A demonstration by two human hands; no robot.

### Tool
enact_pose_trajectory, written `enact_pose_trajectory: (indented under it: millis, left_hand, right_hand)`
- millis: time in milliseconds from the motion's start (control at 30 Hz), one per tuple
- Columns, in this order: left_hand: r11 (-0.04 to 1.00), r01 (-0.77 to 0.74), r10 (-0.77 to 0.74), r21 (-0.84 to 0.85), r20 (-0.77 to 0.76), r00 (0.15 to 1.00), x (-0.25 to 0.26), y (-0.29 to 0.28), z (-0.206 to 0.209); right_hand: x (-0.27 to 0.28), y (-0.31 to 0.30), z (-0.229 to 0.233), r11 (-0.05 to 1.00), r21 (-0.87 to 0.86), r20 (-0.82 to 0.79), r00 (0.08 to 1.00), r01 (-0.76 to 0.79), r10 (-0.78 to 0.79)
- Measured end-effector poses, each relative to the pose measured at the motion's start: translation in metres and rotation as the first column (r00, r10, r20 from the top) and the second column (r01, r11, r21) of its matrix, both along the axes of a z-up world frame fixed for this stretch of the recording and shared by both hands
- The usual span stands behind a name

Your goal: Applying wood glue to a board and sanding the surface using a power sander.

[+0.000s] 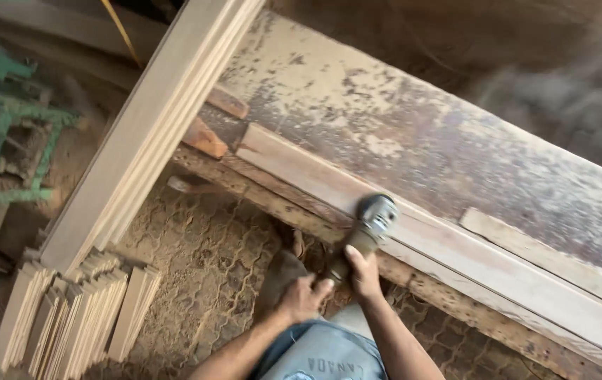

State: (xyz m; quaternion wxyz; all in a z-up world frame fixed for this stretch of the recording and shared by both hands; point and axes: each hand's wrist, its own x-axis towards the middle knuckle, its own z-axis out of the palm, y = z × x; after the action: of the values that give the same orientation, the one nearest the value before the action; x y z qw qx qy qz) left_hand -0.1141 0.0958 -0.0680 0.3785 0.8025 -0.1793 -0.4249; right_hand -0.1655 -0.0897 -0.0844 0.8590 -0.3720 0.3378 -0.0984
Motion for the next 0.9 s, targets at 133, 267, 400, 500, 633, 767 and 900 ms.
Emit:
enact_pose_trajectory:
  millis: [133, 267, 400, 500, 633, 767, 900]
  left_hand:
    - [0.992, -0.127, 0.126, -0.006, -0.083, 0.989, 0.083, 0.068, 0.018]
    - [0.960, -0.277, 0.278, 0.032, -0.138, 0.951, 0.154, 0.107, 0.030]
    - [0.922, -0.387, 0.370, -0.031, -0.233, 0.899, 0.183, 0.123, 0.024]
    - [0.914, -0.405, 0.385, -0.023, -0.267, 0.884, 0.188, 0.117, 0.034]
    - [0.983, -0.082, 0.115, -0.166, 0.195, 0.974, 0.184, 0.117, 0.049]
    - [0.968, -0.229, 0.220, -0.101, -0.095, 0.971, 0.176, 0.129, 0.046]
    - [0.929, -0.371, 0.364, 0.011, -0.210, 0.907, 0.157, 0.161, 0.027]
  right_hand:
    - [0.115, 0.066, 0.004, 0.978, -0.025, 0.067, 0.975, -0.209, 0.211]
    - [0.214, 0.106, 0.027, 0.960, -0.020, 0.002, 0.960, -0.279, 0.279]
    - [0.257, 0.122, 0.023, 0.947, -0.020, 0.024, 0.947, -0.320, 0.321]
    - [0.248, 0.114, 0.034, 0.935, -0.025, -0.017, 0.935, -0.354, 0.354]
    - [0.215, 0.109, 0.043, 0.965, 0.071, -0.011, 0.967, -0.254, 0.256]
    - [0.238, 0.126, 0.044, 0.947, 0.028, -0.036, 0.947, -0.319, 0.320]
    - [0.249, 0.148, 0.040, 0.879, 0.035, -0.113, 0.872, -0.476, 0.477]
